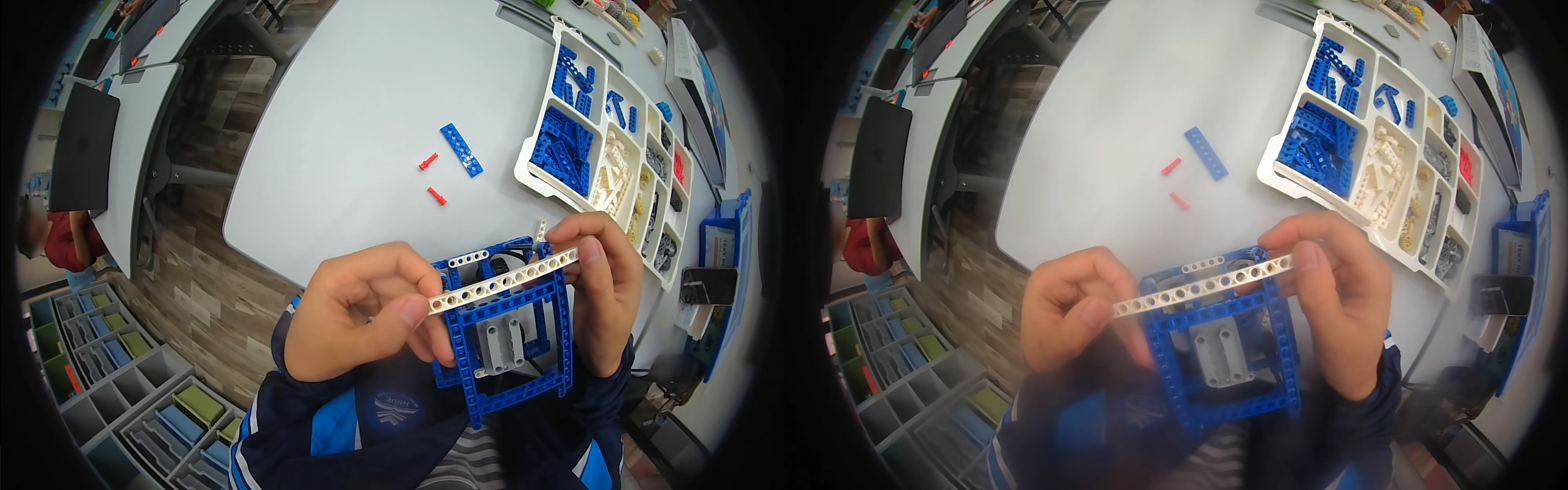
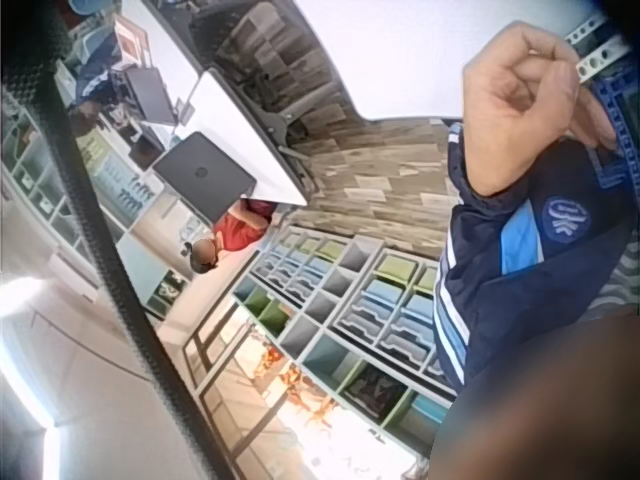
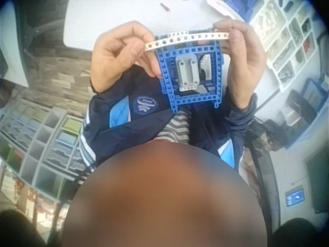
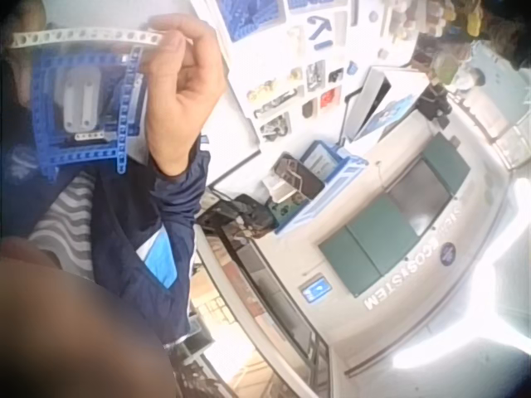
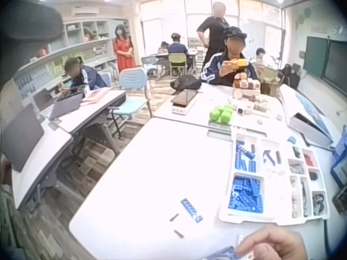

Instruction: The person assembles a blue and white LEGO Technic robot chassis at a table. They connect beams, axles, and connectors by hand, repeatedly picking parts from a tray and attaching them to the frame.

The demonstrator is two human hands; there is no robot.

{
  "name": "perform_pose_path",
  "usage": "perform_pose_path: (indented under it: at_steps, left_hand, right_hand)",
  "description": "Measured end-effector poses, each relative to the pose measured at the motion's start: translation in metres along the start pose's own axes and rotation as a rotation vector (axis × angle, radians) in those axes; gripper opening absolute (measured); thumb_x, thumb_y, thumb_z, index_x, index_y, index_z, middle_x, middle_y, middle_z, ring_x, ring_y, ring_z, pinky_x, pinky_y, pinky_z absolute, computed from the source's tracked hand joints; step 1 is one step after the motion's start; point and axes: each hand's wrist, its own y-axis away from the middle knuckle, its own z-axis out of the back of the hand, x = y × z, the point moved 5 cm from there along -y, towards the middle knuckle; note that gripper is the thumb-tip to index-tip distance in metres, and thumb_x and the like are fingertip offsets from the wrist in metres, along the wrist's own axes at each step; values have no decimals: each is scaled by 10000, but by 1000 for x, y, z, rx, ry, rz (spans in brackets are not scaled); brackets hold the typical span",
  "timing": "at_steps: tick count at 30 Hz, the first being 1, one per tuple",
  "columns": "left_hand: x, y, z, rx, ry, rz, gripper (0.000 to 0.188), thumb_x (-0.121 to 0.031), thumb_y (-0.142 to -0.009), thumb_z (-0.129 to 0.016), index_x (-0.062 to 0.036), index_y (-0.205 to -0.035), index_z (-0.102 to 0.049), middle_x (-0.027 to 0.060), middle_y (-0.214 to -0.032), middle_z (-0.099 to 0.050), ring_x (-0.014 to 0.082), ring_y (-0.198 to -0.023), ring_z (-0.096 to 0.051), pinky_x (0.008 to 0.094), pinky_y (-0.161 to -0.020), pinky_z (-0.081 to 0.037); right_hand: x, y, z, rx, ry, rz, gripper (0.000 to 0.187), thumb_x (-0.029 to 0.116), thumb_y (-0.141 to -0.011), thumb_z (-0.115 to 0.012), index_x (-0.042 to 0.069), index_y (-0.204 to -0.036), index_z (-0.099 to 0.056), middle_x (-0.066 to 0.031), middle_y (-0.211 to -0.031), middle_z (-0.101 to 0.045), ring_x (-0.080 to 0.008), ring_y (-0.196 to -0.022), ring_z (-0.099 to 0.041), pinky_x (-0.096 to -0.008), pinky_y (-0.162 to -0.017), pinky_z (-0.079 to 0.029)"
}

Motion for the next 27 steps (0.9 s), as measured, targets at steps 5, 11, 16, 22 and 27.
perform_pose_path:
  at_steps: [5, 11, 16, 22, 27]
  left_hand:
    - [6, -2, 0, 24, 24, 33, 336, -139, -993, -544, 10, -1279, -449, 142, -896, -731, 179, -850, -719, 269, -723, -575]
    - [6, -5, 0, 103, -7, 39, 430, -189, -1002, -551, 47, -1355, -478, 147, -932, -732, 179, -881, -712, 272, -731, -572]
    - [10, -8, 1, 155, 2, 67, 436, -202, -1018, -538, 58, -1365, -491, 163, -971, -729, 185, -905, -710, 277, -741, -582]
    - [12, -12, 2, 250, 94, 38, 419, -162, -1015, -533, 72, -1362, -504, 189, -1040, -722, 227, -975, -718, 310, -806, -599]
    - [11, -9, 2, 208, 104, 67, 411, -120, -1004, -526, 85, -1360, -522, 198, -1036, -725, 242, -1010, -718, 323, -851, -598]
  right_hand:
    - [0, 0, 1, -7, 4, -8, 271, 161, -1033, -517, -76, -1107, -624, -121, -993, -666, -177, -839, -701, -266, -728, -552]
    - [1, 0, 1, 2, 16, -11, 267, 158, -1030, -519, -74, -1106, -629, -117, -988, -669, -168, -831, -695, -264, -730, -547]
    - [1, 0, 1, 8, 5, -9, 270, 164, -1028, -525, -72, -1103, -632, -117, -984, -671, -160, -824, -687, -264, -731, -546]
    - [1, 0, 2, 4, 2, 3, 268, 162, -1027, -527, -71, -1104, -633, -115, -975, -672, -153, -840, -673, -269, -730, -550]
    - [1, 0, 1, 7, 24, 5, 266, 156, -1026, -524, -73, -1105, -633, -120, -985, -672, -153, -853, -670, -271, -730, -553]
